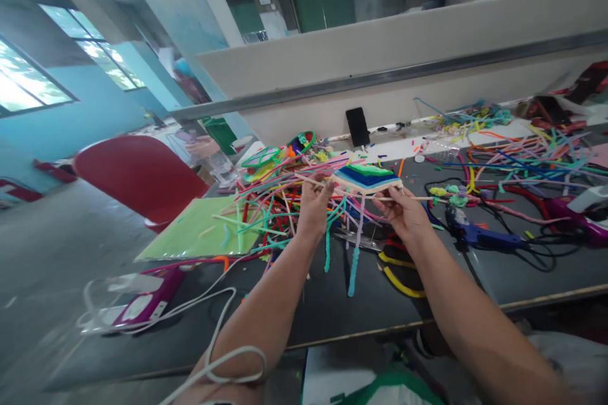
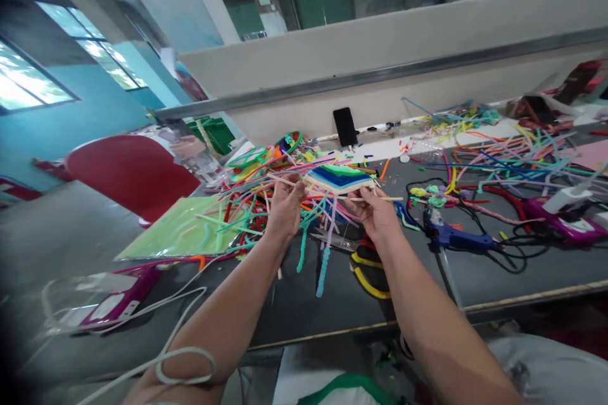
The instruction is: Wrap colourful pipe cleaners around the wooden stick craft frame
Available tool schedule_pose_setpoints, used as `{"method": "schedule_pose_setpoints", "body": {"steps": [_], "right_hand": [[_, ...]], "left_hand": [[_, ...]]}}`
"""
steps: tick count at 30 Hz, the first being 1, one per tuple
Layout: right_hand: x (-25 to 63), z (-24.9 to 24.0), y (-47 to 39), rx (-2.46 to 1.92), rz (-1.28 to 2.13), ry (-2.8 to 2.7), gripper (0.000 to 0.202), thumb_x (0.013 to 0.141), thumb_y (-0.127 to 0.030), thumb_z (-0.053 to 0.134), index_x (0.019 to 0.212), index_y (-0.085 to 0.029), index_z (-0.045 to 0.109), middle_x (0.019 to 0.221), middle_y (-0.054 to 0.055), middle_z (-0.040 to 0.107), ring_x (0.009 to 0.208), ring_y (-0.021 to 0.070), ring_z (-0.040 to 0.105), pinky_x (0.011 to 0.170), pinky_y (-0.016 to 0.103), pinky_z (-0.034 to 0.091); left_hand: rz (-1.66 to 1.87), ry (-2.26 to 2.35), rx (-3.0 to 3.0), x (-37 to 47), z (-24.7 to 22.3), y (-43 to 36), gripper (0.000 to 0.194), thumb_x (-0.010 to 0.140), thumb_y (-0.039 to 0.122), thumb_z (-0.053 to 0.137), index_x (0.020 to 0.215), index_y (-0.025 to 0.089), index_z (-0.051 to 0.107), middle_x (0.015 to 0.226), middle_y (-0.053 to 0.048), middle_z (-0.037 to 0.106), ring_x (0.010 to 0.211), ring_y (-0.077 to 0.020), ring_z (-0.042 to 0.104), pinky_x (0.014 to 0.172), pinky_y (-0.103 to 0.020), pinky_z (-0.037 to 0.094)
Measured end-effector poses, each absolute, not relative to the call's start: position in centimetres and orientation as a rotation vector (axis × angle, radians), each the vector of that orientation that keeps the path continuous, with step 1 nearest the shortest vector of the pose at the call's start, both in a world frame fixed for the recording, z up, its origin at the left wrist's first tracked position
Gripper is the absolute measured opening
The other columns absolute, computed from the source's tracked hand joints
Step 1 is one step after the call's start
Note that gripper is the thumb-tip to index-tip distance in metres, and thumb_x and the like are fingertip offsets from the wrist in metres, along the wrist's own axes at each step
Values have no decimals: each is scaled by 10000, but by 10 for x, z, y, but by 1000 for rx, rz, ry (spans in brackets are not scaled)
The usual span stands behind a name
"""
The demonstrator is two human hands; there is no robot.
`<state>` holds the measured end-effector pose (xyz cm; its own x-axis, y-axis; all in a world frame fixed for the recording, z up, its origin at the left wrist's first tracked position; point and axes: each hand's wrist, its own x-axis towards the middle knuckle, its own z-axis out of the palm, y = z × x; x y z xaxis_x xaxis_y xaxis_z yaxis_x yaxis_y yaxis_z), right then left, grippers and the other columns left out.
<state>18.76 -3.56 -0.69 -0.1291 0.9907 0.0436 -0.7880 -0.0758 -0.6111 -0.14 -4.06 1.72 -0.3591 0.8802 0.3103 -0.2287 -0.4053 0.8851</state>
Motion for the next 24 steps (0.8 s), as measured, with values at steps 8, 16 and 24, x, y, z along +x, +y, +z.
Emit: {"method": "schedule_pose_setpoints", "body": {"steps": [8, 16, 24], "right_hand": [[192, -8, -32, -354, 1542, -481, 146, 700, -152, 740, 801, -176, 636, 714, -4, 716, 693, 134, 698, 710, 271, 614], [186, -9, -35, -375, 1579, -586, 180, 681, -201, 767, 814, -169, 650, 738, 2, 712, 691, 127, 687, 673, 242, 611], [180, -8, -39, -449, 1571, -718, 264, 649, -224, 784, 870, -190, 644, 814, -4, 686, 751, 140, 672, 685, 282, 598]], "left_hand": [[1277, 540, 779, 1, 9, -53, 479, 688, 484, 738, 1044, 181, 631, 1092, -83, 658, 1032, -223, 612, 910, -383, 477], [1103, 692, 821, 29, 3, -65, 363, 690, 207, 752, 1033, 135, 658, 909, -84, 719, 776, -203, 694, 805, -364, 537], [1380, 798, 793, 32, -1, -62, 216, 622, 196, 802, 765, 100, 672, 648, -15, 657, 568, -97, 607, 602, -230, 519]]}}
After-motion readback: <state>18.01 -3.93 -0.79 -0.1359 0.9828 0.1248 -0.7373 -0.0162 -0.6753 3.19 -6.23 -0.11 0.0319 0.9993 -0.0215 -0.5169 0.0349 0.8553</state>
